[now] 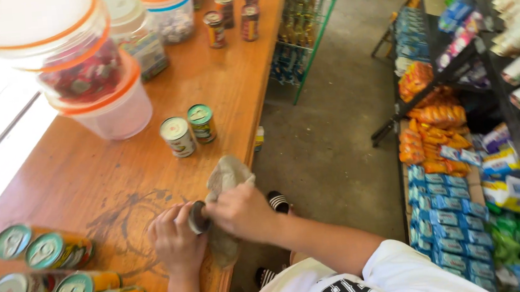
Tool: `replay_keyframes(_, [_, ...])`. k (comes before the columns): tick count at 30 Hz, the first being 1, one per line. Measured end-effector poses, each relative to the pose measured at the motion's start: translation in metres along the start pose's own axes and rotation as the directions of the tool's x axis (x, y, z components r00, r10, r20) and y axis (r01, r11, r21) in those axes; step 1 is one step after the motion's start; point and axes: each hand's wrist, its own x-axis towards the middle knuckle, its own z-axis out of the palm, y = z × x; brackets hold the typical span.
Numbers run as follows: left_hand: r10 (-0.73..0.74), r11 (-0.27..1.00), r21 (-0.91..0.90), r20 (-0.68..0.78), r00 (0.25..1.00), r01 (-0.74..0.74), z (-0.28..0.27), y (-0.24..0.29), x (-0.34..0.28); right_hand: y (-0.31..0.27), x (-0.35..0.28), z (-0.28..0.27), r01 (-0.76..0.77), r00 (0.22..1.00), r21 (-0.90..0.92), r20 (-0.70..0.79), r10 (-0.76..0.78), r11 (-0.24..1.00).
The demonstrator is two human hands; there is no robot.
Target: Cleaning dust off canned goods with a cloth and organizing them onto grocery shelves.
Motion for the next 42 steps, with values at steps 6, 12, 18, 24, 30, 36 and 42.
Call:
replay_keyframes(6, [0.035,0.998,-0.045,-0.046,0.998,-0.037,0.009,0.006,-0.001,-0.022,0.006,-0.02,0.012,0.994,-0.009,-0.109,-0.013,1.0])
replay_keyframes(12, [0.114,0.987,0.116,-0.044,0.993,-0.108,-0.001,0.006,0.002,-0.011,-0.012,-0.003,0.016,1.0,-0.144,0.0,-0.016,0.989])
replay_keyframes(18, [0.073,0.997,-0.016,-0.118,0.99,-0.075,-0.001,0.022,0.008,-0.029,0.005,-0.037,0.032,0.997,0.023,-0.067,-0.031,0.999])
replay_keyframes(24, [0.104,0.991,0.096,-0.081,0.991,-0.096,0.002,0.01,0.002,-0.011,-0.009,-0.005,-0.015,0.997,-0.147,0.07,0.025,0.989])
replay_keyframes(30, [0.06,0.998,0.007,-0.112,0.992,-0.06,0.011,0.014,0.001,-0.021,0.003,-0.015,-0.175,0.984,0.121,0.044,0.171,0.977])
replay_keyframes(36, [0.085,0.99,0.12,-0.076,0.993,-0.075,-0.001,0.009,0.007,-0.006,-0.007,0.009,-0.005,0.996,-0.134,0.093,0.017,0.991])
replay_keyframes(42, [0.091,0.996,0.019,-0.157,0.983,-0.089,0.005,0.017,0.006,-0.008,0.008,-0.014,-0.239,0.971,0.268,0.091,0.222,0.933])
